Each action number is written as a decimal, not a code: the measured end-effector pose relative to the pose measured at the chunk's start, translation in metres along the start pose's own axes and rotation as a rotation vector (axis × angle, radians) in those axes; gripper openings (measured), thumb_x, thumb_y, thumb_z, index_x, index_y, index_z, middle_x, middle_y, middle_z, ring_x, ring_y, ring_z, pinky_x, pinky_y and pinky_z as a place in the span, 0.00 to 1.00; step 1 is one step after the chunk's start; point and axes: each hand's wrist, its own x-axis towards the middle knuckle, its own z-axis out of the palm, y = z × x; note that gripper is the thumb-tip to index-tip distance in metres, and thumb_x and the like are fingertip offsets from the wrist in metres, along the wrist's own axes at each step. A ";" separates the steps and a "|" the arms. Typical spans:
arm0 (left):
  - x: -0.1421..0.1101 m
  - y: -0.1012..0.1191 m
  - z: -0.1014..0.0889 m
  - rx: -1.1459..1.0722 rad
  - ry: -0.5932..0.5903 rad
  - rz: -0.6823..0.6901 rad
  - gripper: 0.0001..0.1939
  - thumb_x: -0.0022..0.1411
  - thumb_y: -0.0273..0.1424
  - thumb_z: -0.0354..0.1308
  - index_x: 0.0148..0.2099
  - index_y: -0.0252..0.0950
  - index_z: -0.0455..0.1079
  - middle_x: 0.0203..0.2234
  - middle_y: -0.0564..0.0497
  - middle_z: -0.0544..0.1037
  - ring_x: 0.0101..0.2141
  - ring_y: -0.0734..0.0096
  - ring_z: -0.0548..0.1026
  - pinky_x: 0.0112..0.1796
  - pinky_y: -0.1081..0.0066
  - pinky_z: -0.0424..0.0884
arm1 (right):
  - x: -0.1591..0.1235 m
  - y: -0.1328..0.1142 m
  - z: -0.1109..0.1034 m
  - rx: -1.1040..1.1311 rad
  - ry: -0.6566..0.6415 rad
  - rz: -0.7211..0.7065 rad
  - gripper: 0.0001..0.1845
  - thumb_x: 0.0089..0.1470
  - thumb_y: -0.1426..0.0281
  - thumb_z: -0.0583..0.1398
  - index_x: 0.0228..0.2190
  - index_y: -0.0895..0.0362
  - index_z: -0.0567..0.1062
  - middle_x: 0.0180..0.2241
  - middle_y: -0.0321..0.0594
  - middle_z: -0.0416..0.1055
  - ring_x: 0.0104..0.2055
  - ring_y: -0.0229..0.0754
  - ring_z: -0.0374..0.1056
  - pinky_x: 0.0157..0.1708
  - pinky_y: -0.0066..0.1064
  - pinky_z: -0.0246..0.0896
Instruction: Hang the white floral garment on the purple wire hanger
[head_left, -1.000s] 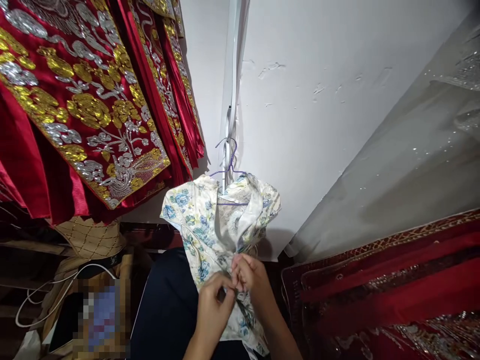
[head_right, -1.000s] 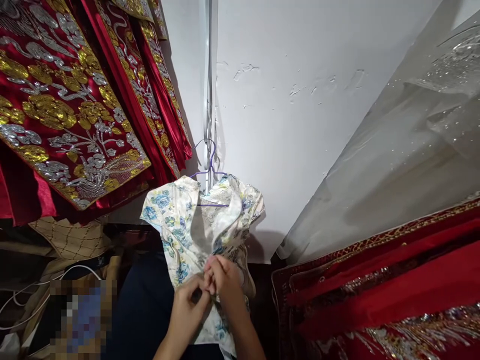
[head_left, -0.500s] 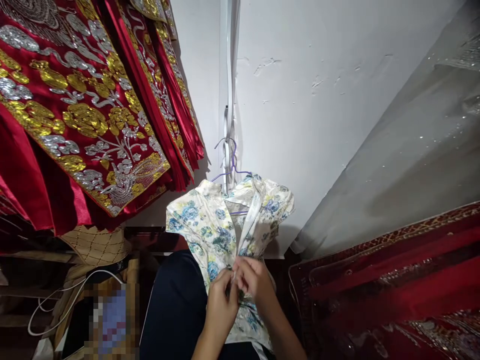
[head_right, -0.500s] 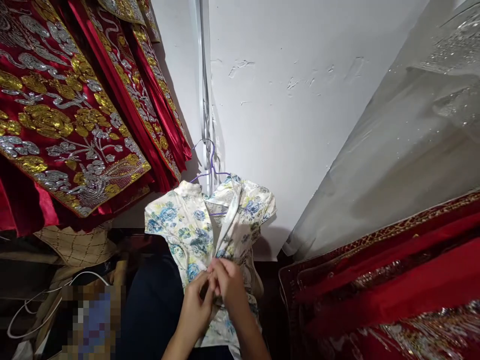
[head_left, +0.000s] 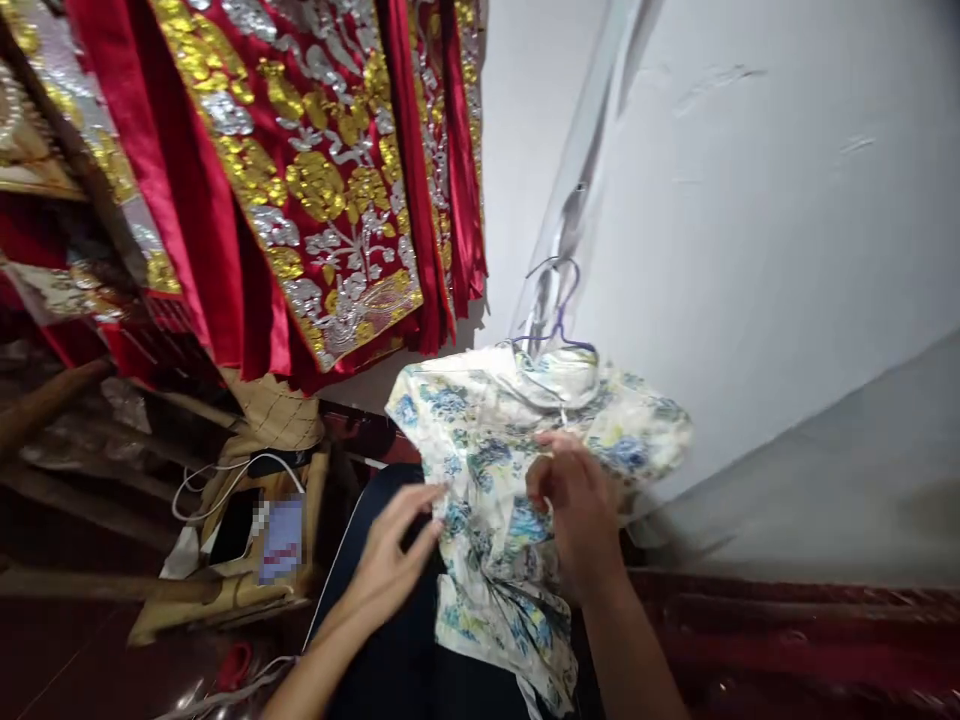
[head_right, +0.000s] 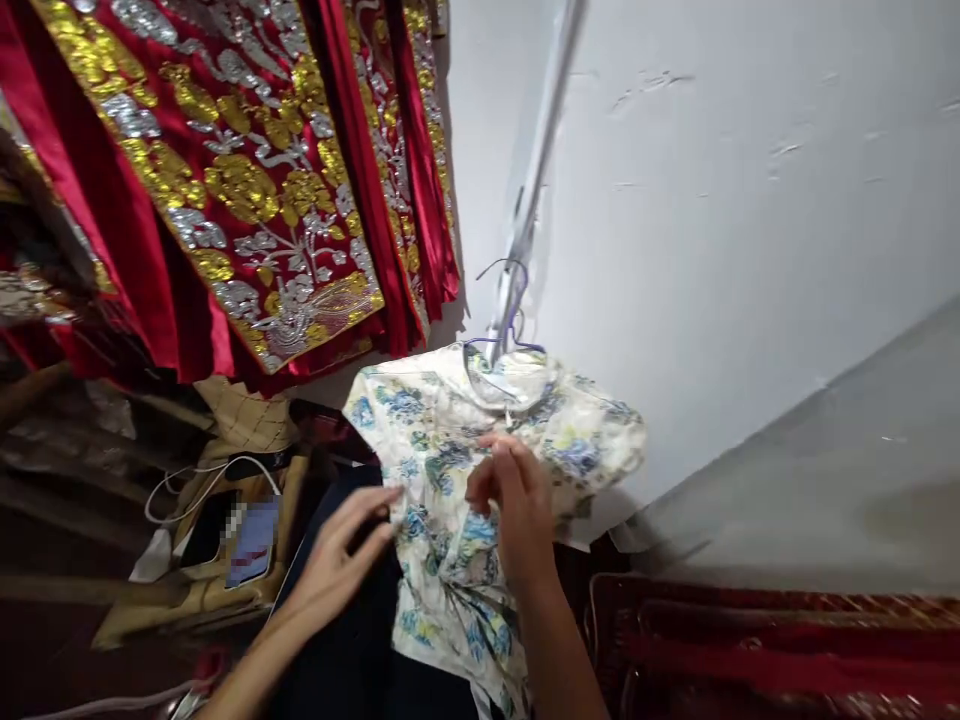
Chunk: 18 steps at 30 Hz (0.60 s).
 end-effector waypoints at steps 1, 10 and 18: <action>-0.001 -0.018 -0.023 0.045 0.146 -0.014 0.19 0.69 0.34 0.53 0.61 0.46 0.67 0.56 0.46 0.71 0.55 0.60 0.70 0.56 0.62 0.64 | -0.010 0.019 0.003 0.008 -0.060 0.063 0.19 0.61 0.54 0.57 0.43 0.56 0.73 0.18 0.33 0.68 0.17 0.34 0.59 0.17 0.24 0.54; -0.093 -0.237 -0.178 0.649 0.564 -0.829 0.36 0.62 0.43 0.51 0.64 0.24 0.60 0.63 0.25 0.59 0.65 0.31 0.52 0.60 0.37 0.48 | -0.157 0.178 0.055 0.126 -0.402 0.584 0.25 0.60 0.49 0.56 0.40 0.60 0.72 0.15 0.35 0.70 0.11 0.33 0.59 0.10 0.20 0.47; -0.109 -0.280 -0.169 0.686 0.503 -0.994 0.37 0.62 0.47 0.53 0.66 0.27 0.60 0.69 0.26 0.47 0.68 0.30 0.44 0.62 0.38 0.41 | -0.152 0.189 0.030 0.284 -0.310 0.669 0.18 0.58 0.57 0.59 0.32 0.60 0.74 0.11 0.35 0.68 0.07 0.31 0.53 0.08 0.19 0.41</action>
